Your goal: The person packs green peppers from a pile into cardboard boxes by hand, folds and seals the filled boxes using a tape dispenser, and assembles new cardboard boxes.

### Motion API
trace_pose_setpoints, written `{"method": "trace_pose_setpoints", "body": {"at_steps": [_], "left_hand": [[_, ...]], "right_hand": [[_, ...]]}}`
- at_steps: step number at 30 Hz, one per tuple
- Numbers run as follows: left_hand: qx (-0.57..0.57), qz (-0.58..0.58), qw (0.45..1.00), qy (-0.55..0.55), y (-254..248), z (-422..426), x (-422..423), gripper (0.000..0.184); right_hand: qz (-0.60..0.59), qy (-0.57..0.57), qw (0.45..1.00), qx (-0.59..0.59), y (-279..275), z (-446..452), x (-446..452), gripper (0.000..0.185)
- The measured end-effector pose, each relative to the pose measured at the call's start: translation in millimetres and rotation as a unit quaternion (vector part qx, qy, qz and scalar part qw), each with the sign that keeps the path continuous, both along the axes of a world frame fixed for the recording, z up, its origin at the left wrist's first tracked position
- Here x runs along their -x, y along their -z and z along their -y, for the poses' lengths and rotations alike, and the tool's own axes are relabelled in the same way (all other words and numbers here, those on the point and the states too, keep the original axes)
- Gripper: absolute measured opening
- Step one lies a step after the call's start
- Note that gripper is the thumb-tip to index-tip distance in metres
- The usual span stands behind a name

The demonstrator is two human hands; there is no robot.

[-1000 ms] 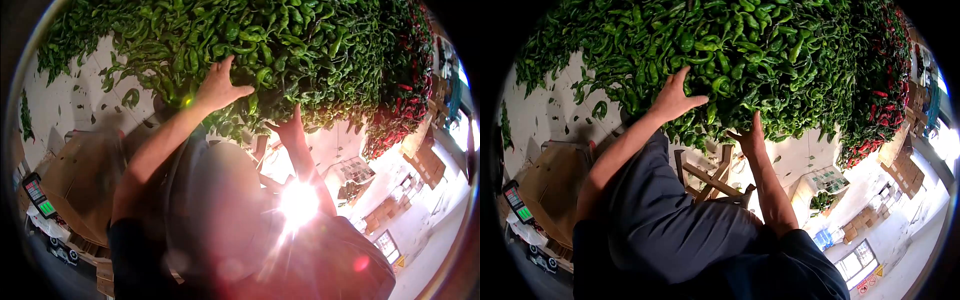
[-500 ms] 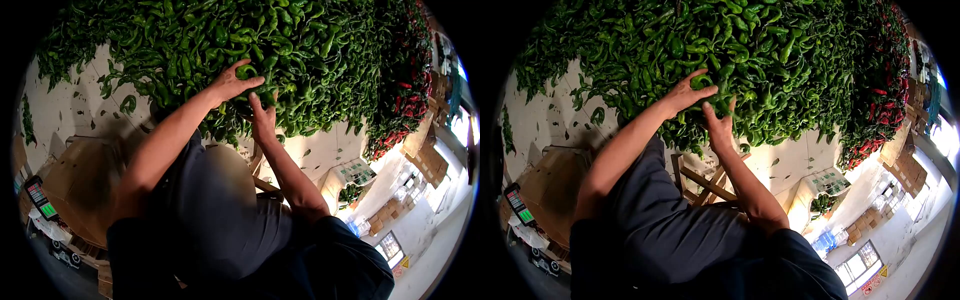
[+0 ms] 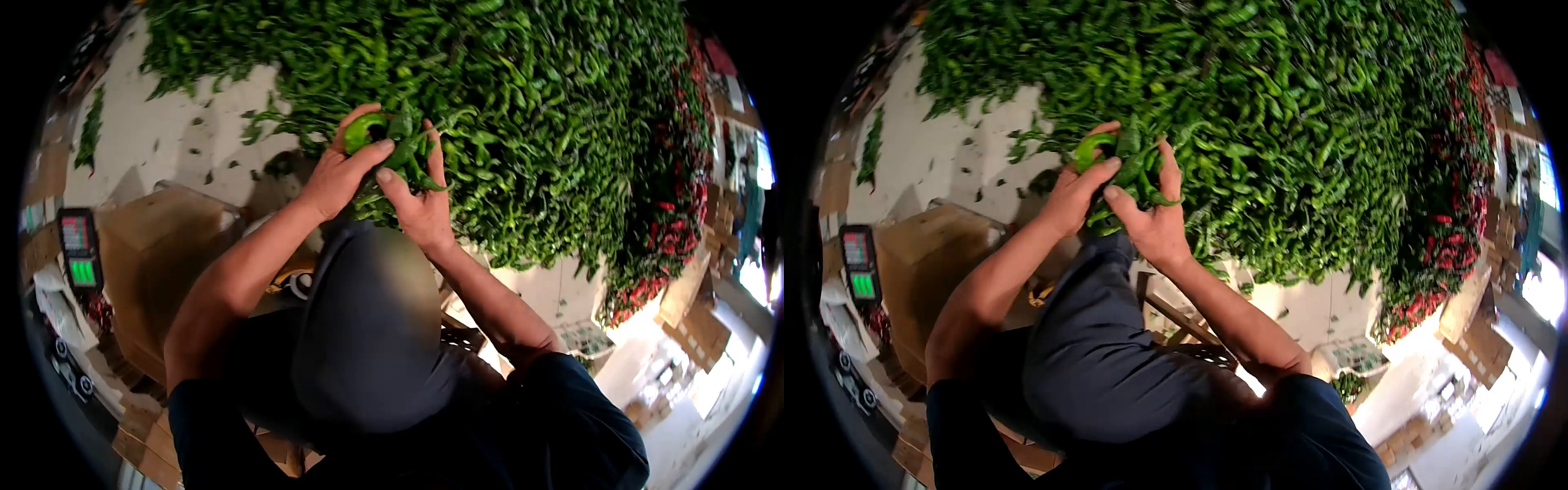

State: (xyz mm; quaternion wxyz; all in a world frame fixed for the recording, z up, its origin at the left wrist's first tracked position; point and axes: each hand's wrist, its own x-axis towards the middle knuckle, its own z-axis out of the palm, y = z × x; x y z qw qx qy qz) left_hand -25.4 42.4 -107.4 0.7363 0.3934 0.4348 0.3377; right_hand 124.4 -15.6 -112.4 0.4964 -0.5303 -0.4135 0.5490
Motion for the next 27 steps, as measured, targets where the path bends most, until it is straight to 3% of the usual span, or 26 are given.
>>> {"method": "trace_pose_setpoints", "body": {"at_steps": [4, 5, 7, 8, 10, 12, 13, 16, 18, 19, 20, 22, 24, 25, 26, 27], "left_hand": [[-0.094, -0.045, 0.987, -0.123, -46, -4, 102, 0.055], [-0.346, -0.093, 0.930, -0.084, -60, -11, 140, 0.054], [-0.133, -0.154, 0.941, -0.272, -153, 7, 162, 0.052], [-0.028, -0.152, 0.917, -0.368, -199, 16, 174, 0.051], [-0.316, -0.145, 0.888, -0.301, -180, 61, 272, 0.045], [-0.131, -0.036, 0.904, -0.406, -207, 82, 336, 0.045], [-0.118, -0.084, 0.903, -0.405, -208, 102, 355, 0.047], [-0.069, -0.215, 0.895, -0.384, -194, 156, 396, 0.056], [-0.080, -0.412, 0.863, -0.282, -156, 193, 432, 0.055], [-0.109, -0.513, 0.829, -0.196, -134, 210, 454, 0.052], [-0.140, -0.601, 0.780, -0.102, -115, 215, 461, 0.049], [-0.023, -0.679, 0.733, -0.044, -146, 211, 441, 0.038], [-0.005, -0.695, 0.701, -0.157, -169, 199, 417, 0.031], [-0.035, -0.611, 0.768, -0.187, -178, 186, 398, 0.028], [-0.058, -0.519, 0.825, -0.216, -184, 177, 369, 0.025], [0.008, -0.336, 0.901, -0.274, -189, 165, 316, 0.023]], "right_hand": [[-0.008, -0.036, 0.997, -0.075, -69, -37, 100, 0.091], [-0.006, -0.051, 0.994, -0.098, -90, -42, 127, 0.092], [-0.031, -0.114, 0.983, -0.142, -134, -49, 181, 0.096], [-0.043, -0.145, 0.975, -0.160, -153, -48, 207, 0.098], [-0.066, -0.196, 0.959, -0.192, -176, -38, 252, 0.102], [-0.065, -0.292, 0.934, -0.195, -187, -23, 291, 0.106], [0.003, -0.264, 0.905, -0.334, -178, -22, 317, 0.100], [-0.064, -0.557, 0.827, -0.045, -177, -28, 360, 0.087], [0.002, -0.570, 0.820, -0.048, -143, -32, 396, 0.074], [0.073, -0.638, 0.765, -0.049, -157, -44, 389, 0.056], [0.101, -0.644, 0.754, -0.088, -142, -55, 396, 0.049], [0.054, -0.628, 0.774, -0.054, -149, -80, 351, 0.054], [0.015, -0.600, 0.799, -0.035, -163, -118, 287, 0.061], [0.016, -0.472, 0.881, 0.033, -158, -122, 252, 0.052], [0.045, -0.407, 0.912, 0.002, -124, -130, 199, 0.048], [0.078, -0.339, 0.937, -0.027, -90, -138, 146, 0.046]]}}
